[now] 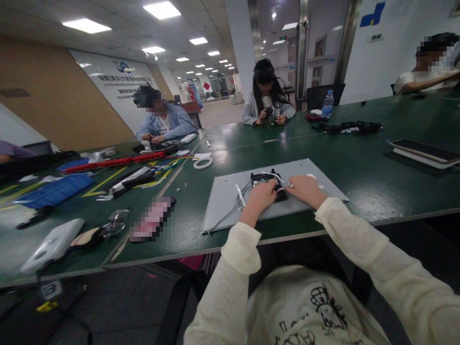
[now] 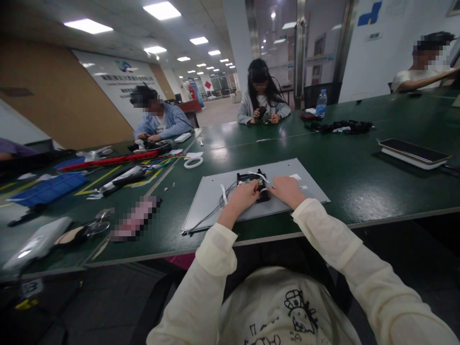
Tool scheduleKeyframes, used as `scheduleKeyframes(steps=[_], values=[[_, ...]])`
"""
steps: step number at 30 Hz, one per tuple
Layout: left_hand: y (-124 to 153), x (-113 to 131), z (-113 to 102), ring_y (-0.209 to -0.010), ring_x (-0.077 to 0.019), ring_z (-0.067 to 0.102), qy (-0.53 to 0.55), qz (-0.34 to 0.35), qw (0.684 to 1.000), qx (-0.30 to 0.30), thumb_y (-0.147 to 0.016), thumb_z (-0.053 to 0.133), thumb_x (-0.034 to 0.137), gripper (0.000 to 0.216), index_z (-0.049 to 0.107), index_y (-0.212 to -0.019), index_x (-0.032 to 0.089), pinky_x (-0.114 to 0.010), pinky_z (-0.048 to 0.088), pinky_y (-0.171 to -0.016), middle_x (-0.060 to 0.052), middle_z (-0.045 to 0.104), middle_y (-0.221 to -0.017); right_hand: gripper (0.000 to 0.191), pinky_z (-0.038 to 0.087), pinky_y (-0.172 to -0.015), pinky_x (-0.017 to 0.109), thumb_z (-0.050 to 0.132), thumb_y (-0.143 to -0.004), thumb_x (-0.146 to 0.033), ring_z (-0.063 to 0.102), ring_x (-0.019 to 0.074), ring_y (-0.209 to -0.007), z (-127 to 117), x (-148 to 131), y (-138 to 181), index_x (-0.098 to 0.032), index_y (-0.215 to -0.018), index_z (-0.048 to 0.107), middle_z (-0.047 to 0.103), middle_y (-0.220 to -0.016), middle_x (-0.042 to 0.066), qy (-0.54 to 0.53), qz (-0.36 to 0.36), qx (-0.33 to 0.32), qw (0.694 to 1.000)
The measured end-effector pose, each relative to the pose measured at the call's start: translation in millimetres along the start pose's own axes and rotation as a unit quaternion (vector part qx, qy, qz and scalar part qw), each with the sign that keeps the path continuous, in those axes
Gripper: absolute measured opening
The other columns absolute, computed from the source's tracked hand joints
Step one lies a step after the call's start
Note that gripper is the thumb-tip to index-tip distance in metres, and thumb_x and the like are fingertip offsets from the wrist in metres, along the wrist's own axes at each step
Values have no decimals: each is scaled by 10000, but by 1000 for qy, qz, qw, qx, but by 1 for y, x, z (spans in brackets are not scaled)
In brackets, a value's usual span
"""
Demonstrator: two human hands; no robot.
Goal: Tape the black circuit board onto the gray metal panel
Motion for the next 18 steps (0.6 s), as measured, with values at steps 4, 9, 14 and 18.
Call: scheduleKeyframes(steps=[4,9,14,18], values=[[4,-6,-3,-884,-262,665,-12,-25,1000,0,-880,508,220,215,563,-1085,183,-329,486,-748,-111,689,-911,306,428,-725,300,463,-933,-349,671,268,-905,2,6,1,-121,-1031,641,692,-926,157,0,26,-11,1000],[7,-10,-6,-905,-251,661,-1,-35,999,-7,-861,497,145,228,571,-1074,171,-314,480,-764,-120,688,-924,265,426,-721,300,472,-924,-304,670,264,-906,3,12,1,-124,-1060,611,693,-946,155,-1,46,2,999],[9,-8,-6,-857,-249,659,-7,-25,1000,2,-840,490,135,228,590,-1041,170,-312,470,-726,-114,689,-886,235,412,-706,288,435,-936,-239,673,251,-888,1,15,0,-136,-1069,599,696,-936,144,-5,59,11,998],[9,-19,-16,-795,-211,645,50,-39,998,28,-811,514,146,180,605,-960,189,-280,446,-692,-66,677,-814,222,398,-682,285,437,-947,-279,669,245,-854,-3,14,-1,-167,-1058,592,696,-895,113,-23,57,33,998]])
Point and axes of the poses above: each hand's wrist, its own y-axis away from the middle knuckle, its own z-axis out of the palm, x = y × z, the point moved 7 cm from there along -y, towards the middle knuckle
